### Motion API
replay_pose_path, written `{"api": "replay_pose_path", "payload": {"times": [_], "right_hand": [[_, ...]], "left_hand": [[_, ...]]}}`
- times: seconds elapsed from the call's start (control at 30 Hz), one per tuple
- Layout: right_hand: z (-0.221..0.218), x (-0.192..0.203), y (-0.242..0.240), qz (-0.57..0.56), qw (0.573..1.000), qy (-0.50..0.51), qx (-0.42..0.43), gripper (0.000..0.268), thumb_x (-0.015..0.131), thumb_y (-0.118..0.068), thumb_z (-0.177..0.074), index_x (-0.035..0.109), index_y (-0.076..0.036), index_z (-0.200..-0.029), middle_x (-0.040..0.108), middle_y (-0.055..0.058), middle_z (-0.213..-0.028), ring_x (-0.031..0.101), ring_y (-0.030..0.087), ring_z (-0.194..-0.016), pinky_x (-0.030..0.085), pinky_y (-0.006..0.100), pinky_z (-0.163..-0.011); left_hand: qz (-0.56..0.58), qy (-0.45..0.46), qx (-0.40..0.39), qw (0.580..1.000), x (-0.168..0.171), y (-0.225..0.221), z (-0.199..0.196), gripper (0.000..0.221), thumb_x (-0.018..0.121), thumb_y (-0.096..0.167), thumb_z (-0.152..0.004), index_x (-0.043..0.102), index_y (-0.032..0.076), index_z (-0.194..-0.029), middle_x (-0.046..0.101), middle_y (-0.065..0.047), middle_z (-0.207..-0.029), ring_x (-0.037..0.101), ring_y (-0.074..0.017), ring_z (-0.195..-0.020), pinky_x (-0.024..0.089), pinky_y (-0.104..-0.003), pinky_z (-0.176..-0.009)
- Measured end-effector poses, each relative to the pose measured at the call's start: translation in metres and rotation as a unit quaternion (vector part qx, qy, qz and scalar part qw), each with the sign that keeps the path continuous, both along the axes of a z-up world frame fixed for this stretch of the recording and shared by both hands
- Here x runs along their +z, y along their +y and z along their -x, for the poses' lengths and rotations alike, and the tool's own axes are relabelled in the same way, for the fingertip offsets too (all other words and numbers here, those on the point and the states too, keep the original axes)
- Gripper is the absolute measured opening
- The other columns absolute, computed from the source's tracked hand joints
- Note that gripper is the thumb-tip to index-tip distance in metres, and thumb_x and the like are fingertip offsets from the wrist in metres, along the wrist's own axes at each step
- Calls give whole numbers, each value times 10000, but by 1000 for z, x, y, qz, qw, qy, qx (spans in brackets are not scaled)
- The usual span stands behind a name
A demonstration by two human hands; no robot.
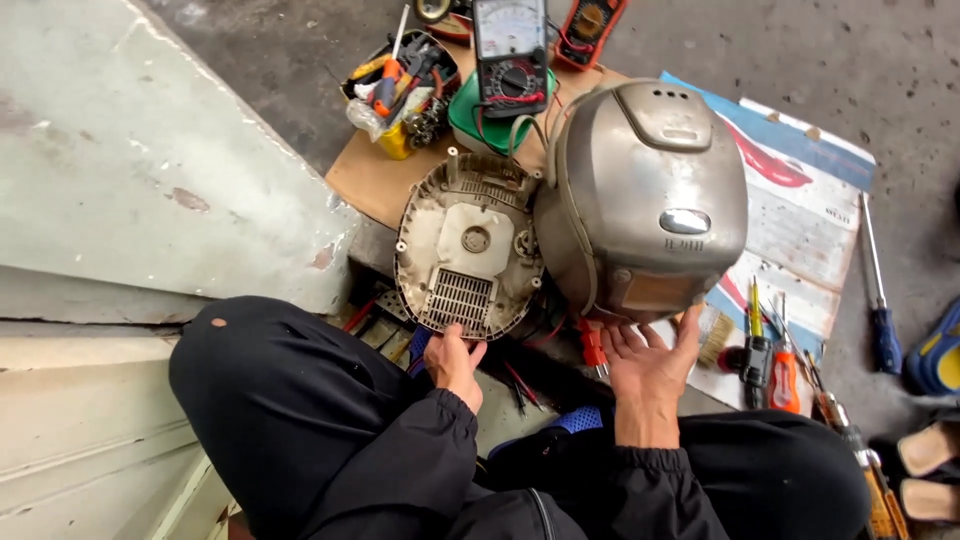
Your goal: Troubleshooting and repairing a rice cooker by inspecting internal components and testing the interface.
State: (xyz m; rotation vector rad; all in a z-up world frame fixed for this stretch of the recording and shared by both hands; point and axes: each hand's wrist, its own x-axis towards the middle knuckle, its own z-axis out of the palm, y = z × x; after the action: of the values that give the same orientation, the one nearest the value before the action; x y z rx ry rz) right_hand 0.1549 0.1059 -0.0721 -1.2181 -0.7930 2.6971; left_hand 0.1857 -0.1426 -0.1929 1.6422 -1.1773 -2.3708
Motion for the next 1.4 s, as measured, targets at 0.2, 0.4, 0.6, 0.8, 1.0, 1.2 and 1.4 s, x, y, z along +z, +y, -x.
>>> {"api": "replay_pose_path", "payload": {"times": [0.2, 0.4, 0.6, 0.8, 1.0, 1.2, 1.4], "right_hand": [[8, 17, -10, -73, 995, -72, 17, 1205, 771, -653, -802, 205, -54, -1681, 276, 334, -1684, 326, 511, -1592, 361, 626, -1278], [17, 25, -3, -43, 995, -87, 24, 1205, 782, -622, -925, 191, 124, -1663, 365, 380, -1650, 418, 499, -1593, 388, 609, -1287], [28, 45, 1, -29, 994, -96, 45, 1066, 734, -528, -996, 241, 159, -1645, 407, 384, -1636, 455, 501, -1562, 418, 635, -1259], [34, 51, 6, -27, 994, -88, 59, 1096, 785, -495, -1002, 223, 182, -1656, 402, 355, -1678, 480, 472, -1558, 428, 650, -1248], [37, 62, 5, -29, 994, -88, 53, 1086, 781, -451, -1019, 178, 151, -1691, 398, 331, -1707, 504, 462, -1564, 403, 640, -1218], [39, 57, -4, -11, 991, -127, 30, 1106, 735, -560, -1047, 185, 160, -1680, 413, 371, -1678, 505, 473, -1540, 451, 643, -1217], [45, 57, 0, -15, 989, -150, 8, 1003, 739, -577, -1045, 288, 87, -1647, 459, 306, -1653, 530, 442, -1545, 427, 638, -1197]], "left_hand": [[-41, -4, -32, 999, -28, -5, -7, 384, 634, 182, -1058, 529, -34, -1358, 486, -172, -1243, 653, -348, -1154, 649, -479, -1128], [-70, -8, -33, 997, -24, -2, -6, 519, 601, 257, -1057, 466, -27, -1470, 509, -178, -1492, 670, -388, -1346, 629, -458, -1126], [-87, -18, -85, 992, -7, -2, -12, 751, 553, 358, -1080, 200, 101, -1691, 405, -158, -1701, 700, -394, -1382, 555, -429, -1155], [-141, -35, -93, 985, -10, 0, -12, 781, 556, 338, -1087, 183, 128, -1741, 454, -167, -1697, 712, -374, -1382, 505, -425, -1209], [-132, -44, -56, 989, 18, 2, -9, 787, 561, 346, -1095, 130, 152, -1725, 481, -127, -1607, 714, -358, -1371, 522, -412, -1181], [-35, 85, -72, 993, 40, 3, -23, 612, 629, 435, -1069, 438, 3, -1458, 625, -150, -1434, 688, -274, -1311, 589, -379, -1127], [22, 139, -144, 980, 50, 10, -38, 682, 729, 452, -1021, 432, 3, -1441, 683, -158, -1393, 694, -260, -1284, 576, -416, -1059]]}}
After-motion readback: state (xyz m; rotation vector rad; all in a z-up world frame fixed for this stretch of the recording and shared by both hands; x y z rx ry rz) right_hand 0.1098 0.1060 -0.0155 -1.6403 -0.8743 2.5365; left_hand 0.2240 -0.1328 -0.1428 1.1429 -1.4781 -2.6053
